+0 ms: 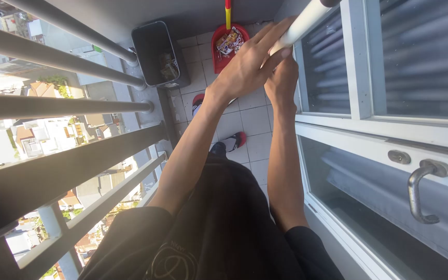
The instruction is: The person sweeps debris into a dustpan with a broom, empties it into a trash bin, and then attaches a mop head to a handle.
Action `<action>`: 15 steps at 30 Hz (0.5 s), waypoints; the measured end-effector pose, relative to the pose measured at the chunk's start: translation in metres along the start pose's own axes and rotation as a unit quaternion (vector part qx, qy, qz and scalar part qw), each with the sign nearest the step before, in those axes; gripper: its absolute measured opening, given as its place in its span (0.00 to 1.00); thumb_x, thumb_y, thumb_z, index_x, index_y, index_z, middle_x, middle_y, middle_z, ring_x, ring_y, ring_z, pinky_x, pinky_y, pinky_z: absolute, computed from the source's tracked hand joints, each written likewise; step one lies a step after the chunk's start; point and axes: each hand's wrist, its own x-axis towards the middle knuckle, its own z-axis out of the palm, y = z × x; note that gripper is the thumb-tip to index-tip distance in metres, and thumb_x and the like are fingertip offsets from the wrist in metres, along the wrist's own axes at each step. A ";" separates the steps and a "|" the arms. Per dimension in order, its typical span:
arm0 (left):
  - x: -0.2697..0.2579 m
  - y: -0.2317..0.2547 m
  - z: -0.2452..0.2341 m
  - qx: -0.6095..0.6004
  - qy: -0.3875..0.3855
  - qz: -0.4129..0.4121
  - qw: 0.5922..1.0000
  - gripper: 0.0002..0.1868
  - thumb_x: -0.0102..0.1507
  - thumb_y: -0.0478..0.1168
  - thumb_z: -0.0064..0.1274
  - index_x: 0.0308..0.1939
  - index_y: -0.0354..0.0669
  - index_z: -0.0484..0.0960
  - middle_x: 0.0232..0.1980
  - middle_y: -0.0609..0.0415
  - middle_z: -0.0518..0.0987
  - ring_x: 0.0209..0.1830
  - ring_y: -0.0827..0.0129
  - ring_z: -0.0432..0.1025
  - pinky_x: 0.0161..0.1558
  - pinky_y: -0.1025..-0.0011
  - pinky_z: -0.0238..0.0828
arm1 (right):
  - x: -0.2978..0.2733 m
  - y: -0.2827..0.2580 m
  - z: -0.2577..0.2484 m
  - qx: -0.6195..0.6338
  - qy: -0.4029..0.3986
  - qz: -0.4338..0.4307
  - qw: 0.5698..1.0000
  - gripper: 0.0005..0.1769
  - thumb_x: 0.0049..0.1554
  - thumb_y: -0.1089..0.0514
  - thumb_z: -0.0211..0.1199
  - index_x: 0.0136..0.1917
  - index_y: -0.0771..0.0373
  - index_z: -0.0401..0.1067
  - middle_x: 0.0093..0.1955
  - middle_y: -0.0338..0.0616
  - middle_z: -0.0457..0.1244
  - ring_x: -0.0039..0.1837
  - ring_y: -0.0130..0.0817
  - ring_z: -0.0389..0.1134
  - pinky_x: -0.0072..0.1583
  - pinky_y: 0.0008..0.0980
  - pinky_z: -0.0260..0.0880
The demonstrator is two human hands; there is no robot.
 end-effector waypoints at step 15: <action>-0.021 -0.099 -0.031 0.017 -0.042 -0.130 0.990 0.30 0.68 0.40 0.60 0.71 0.40 0.66 0.66 0.41 0.75 0.66 0.49 0.73 0.64 0.55 0.77 | -0.006 0.060 0.064 0.072 0.046 0.038 0.996 0.10 0.66 0.63 0.64 0.58 0.64 0.66 0.55 0.50 0.64 0.56 0.41 0.70 0.59 0.40 0.73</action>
